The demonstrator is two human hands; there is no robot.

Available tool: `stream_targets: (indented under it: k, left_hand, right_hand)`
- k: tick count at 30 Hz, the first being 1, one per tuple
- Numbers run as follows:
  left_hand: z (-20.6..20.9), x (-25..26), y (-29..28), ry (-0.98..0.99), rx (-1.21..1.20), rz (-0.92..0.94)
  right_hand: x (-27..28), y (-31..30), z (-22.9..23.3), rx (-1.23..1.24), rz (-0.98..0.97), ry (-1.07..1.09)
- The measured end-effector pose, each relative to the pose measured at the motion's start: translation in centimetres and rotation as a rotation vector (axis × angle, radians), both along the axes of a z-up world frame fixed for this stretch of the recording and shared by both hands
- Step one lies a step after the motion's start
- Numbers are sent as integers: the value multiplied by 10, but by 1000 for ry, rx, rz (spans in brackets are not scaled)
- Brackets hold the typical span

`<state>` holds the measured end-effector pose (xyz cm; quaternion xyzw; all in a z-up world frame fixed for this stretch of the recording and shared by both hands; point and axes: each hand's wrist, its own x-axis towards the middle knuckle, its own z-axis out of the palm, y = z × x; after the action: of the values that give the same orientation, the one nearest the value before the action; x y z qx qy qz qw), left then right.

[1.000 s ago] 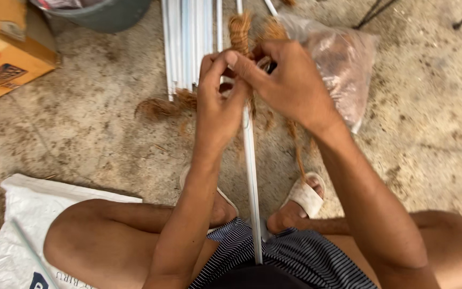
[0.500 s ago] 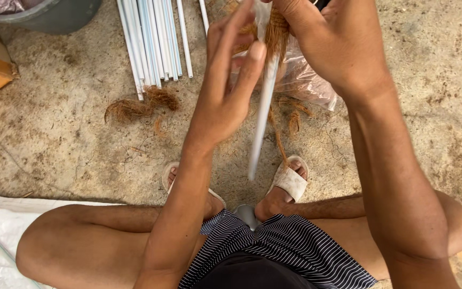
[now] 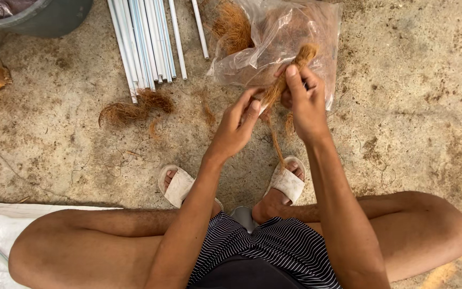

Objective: The person sits on the floor and wraps brown fibrous material around the end of a white plastic rod. They use a black tool to secure the fibers in place, repeatedly winding and tightening the material to form a broom head.

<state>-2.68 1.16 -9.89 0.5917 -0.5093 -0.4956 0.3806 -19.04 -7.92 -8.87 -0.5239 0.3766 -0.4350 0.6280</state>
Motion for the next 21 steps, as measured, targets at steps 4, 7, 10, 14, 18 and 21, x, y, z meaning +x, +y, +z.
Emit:
stream_targets:
  k: [4,7,10,14,18,21]
  left_hand:
    - [19,5,-8,-101,-411,-30]
    - [27,8,-11,-69,-348,-78]
    - [31,18,-9,147,-127,-137]
    - [37,29,6,342,46,-201]
    - [48,24,9,360,-22,-191]
    - [57,5,11,264,-129,-165]
  right_hand:
    - [10,20,-9,-8,-29,-81]
    - [16,27,-5,3,-13,-130]
    - [16,32,3,27,-4,-162]
    - [13,35,13,2,31,-178]
    - [6,28,22,-100,108,-225]
    - [-11,18,33,-189,164,-243]
